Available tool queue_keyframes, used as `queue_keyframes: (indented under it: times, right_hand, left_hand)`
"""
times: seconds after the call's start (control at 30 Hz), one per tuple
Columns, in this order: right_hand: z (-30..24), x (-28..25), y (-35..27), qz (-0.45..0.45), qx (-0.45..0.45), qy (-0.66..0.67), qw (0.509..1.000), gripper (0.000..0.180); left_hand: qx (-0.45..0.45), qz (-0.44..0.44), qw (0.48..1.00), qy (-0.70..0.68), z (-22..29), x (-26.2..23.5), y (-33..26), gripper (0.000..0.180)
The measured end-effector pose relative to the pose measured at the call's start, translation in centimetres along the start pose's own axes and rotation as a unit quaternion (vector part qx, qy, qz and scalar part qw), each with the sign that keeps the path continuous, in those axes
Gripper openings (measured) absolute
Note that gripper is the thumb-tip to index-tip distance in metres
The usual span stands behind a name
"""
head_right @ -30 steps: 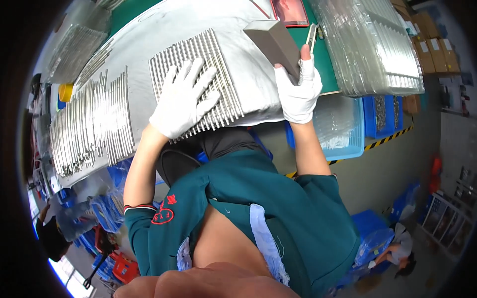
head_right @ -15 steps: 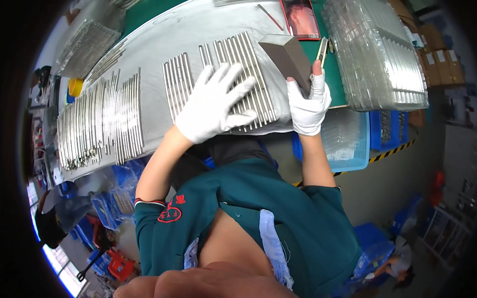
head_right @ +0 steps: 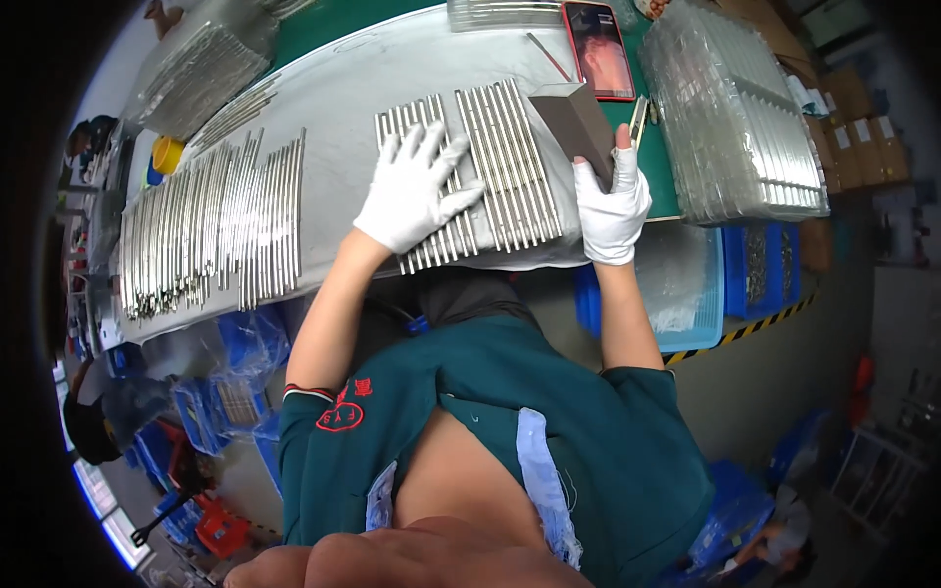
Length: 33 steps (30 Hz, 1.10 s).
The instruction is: Polishing a set of thin metal rods using a sanding block at a factory workbench.
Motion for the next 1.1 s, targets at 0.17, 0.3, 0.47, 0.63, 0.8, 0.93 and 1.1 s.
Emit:
queue_keyframes:
  times: [0.17,0.3,0.47,0.63,0.8,0.93,1.1]
  right_hand:
    - [0.1,-0.1,0.3,-0.016,0.048,-0.025,0.998,0.078]
    - [-3.6,1.1,3.1,-0.042,0.153,0.142,0.977,0.064]
    - [-7.8,8.9,5.4,-0.277,0.159,0.187,0.929,0.063]
    - [-9.5,18.8,4.1,-0.333,0.499,0.395,0.696,0.061]
    - [-9.8,18.7,5.9,-0.358,0.118,0.008,0.926,0.093]
    - [-9.2,10.6,5.3,-0.396,-0.102,0.074,0.909,0.070]
    - [-6.4,5.2,3.6,-0.443,-0.326,0.012,0.835,0.061]
  left_hand:
    - [0.060,0.053,0.992,-0.100,1.5,-1.0,-1.1,0.070]
    - [-0.022,0.049,0.998,-0.025,-2.4,-4.6,-4.4,0.068]
    - [-0.088,0.045,0.995,0.020,-4.3,-3.2,-8.2,0.064]
    - [-0.084,0.060,0.994,0.040,-3.9,-2.6,-8.4,0.059]
    - [-0.095,0.053,0.993,0.043,-4.5,-2.5,-8.7,0.059]
    - [-0.091,0.060,0.993,0.034,-4.0,-2.5,-8.5,0.058]
    - [-0.092,0.066,0.993,0.035,-3.9,-2.6,-8.5,0.057]
Point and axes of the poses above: each hand's wrist, its own y-axis towards the middle knuckle, its own x-axis out of the palm, z = x × y, the point moved 1 cm from there along y, towards the middle knuckle, and after that the axes turned 13 degrees about z, right-handed, at the moved point
